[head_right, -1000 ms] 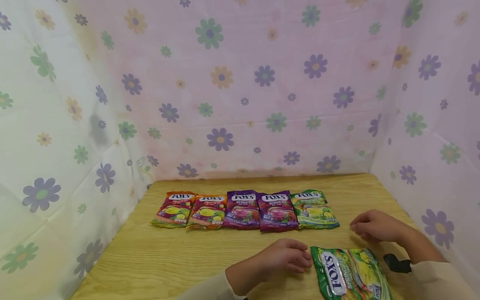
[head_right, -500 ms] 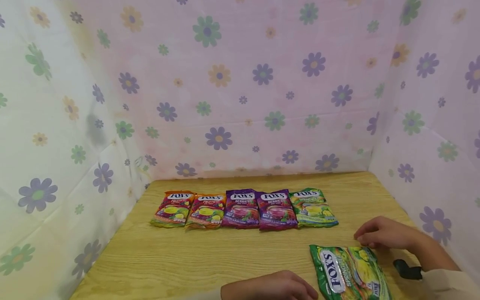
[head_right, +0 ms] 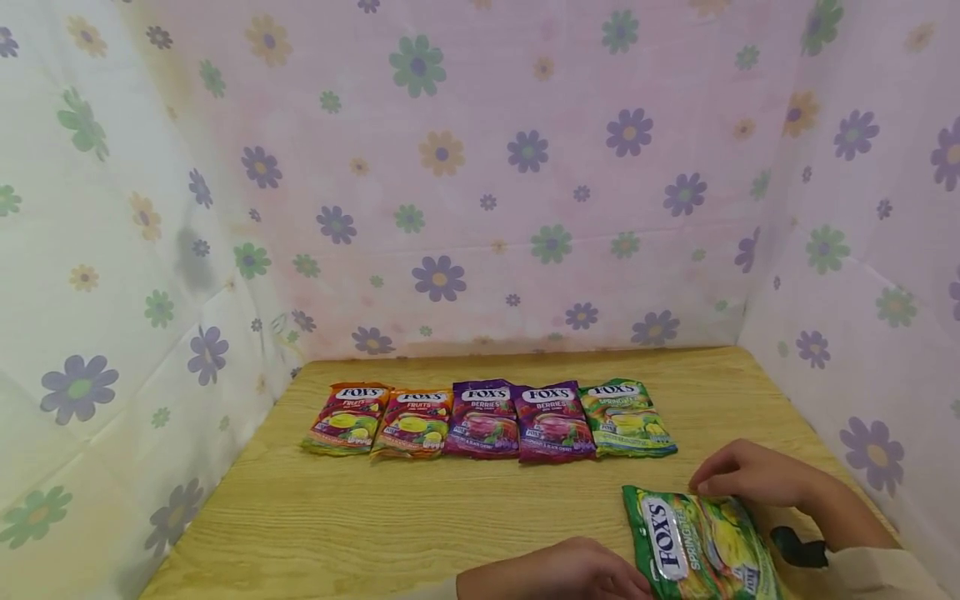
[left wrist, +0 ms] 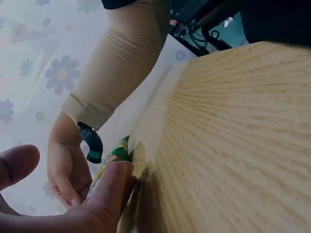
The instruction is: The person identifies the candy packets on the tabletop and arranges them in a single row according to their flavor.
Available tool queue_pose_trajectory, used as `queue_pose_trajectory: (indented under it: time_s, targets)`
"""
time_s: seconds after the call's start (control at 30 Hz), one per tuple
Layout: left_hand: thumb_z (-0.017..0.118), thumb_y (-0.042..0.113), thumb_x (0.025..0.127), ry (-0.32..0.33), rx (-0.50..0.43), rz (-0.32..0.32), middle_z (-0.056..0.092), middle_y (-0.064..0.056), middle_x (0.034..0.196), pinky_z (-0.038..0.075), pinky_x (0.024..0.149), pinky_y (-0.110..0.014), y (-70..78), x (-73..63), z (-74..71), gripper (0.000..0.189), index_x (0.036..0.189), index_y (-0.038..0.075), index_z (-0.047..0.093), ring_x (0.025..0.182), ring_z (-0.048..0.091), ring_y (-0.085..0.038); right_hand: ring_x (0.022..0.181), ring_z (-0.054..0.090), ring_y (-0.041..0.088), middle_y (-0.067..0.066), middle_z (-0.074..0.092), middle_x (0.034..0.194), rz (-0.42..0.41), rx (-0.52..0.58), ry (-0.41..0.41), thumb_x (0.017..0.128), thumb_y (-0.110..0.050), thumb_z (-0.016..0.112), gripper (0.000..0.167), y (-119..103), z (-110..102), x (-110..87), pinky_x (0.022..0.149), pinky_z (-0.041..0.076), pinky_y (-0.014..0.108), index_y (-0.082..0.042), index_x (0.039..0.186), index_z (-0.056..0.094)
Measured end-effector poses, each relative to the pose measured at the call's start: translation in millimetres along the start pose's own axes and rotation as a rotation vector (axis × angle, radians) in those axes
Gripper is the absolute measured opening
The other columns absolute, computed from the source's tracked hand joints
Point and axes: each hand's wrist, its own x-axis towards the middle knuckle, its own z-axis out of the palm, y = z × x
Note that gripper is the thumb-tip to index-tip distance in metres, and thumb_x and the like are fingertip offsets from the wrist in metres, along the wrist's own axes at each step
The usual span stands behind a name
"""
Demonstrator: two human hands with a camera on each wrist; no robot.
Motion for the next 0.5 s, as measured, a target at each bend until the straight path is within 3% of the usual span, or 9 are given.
queue_pose_trajectory:
  time_s: [0.1, 0.27, 0.37, 0.5]
  targets:
    - [0.055, 0.022, 0.103, 0.020, -0.067, 0.017, 0.070, -0.012, 0.133, 0.049, 0.110, -0.029, 1.4, 1.2, -1.4, 0.038, 0.132, 0.001, 0.068, 0.117, 0.069, -0.013, 0.104, 0.068, 0.003, 0.005, 0.076, 0.119, 0.000, -0.029, 0.013, 0.106, -0.008, 0.051, 0.028, 1.0, 1.0, -1.5, 0.078, 0.055, 0.021, -0.001, 0.123, 0.073]
    - [0.056, 0.016, 0.099, 0.022, -0.178, 0.046, 0.069, -0.020, 0.131, 0.048, 0.113, -0.036, 4.0, 4.2, -5.1, 0.036, 0.127, -0.002, 0.068, 0.123, 0.068, -0.022, 0.102, 0.068, 0.003, 0.001, 0.076, 0.116, -0.005, -0.023, 0.006, 0.106, -0.007, 0.050, 0.029, 4.2, 1.2, -4.6, 0.078, 0.054, 0.021, -0.003, 0.121, 0.074]
    - [0.057, 0.012, 0.098, 0.032, -0.261, 0.065, 0.070, -0.024, 0.128, 0.046, 0.115, -0.040, 8.8, 5.1, -8.0, 0.033, 0.123, -0.004, 0.069, 0.123, 0.067, -0.026, 0.091, 0.067, 0.004, 0.000, 0.076, 0.113, -0.027, -0.002, 0.003, 0.106, -0.005, 0.049, 0.030, 6.4, 1.4, -6.0, 0.069, 0.053, 0.023, -0.002, 0.122, 0.074]
    - [0.058, 0.008, 0.096, 0.083, -0.329, 0.106, 0.073, -0.024, 0.120, 0.049, 0.112, -0.043, 15.8, 8.2, -13.7, 0.027, 0.117, -0.003, 0.070, 0.120, 0.069, -0.029, 0.069, 0.062, 0.003, -0.002, 0.076, 0.097, -0.019, 0.034, 0.008, 0.105, -0.004, 0.049, 0.029, 8.3, 3.0, -7.9, 0.055, 0.051, 0.028, 0.001, 0.122, 0.072]
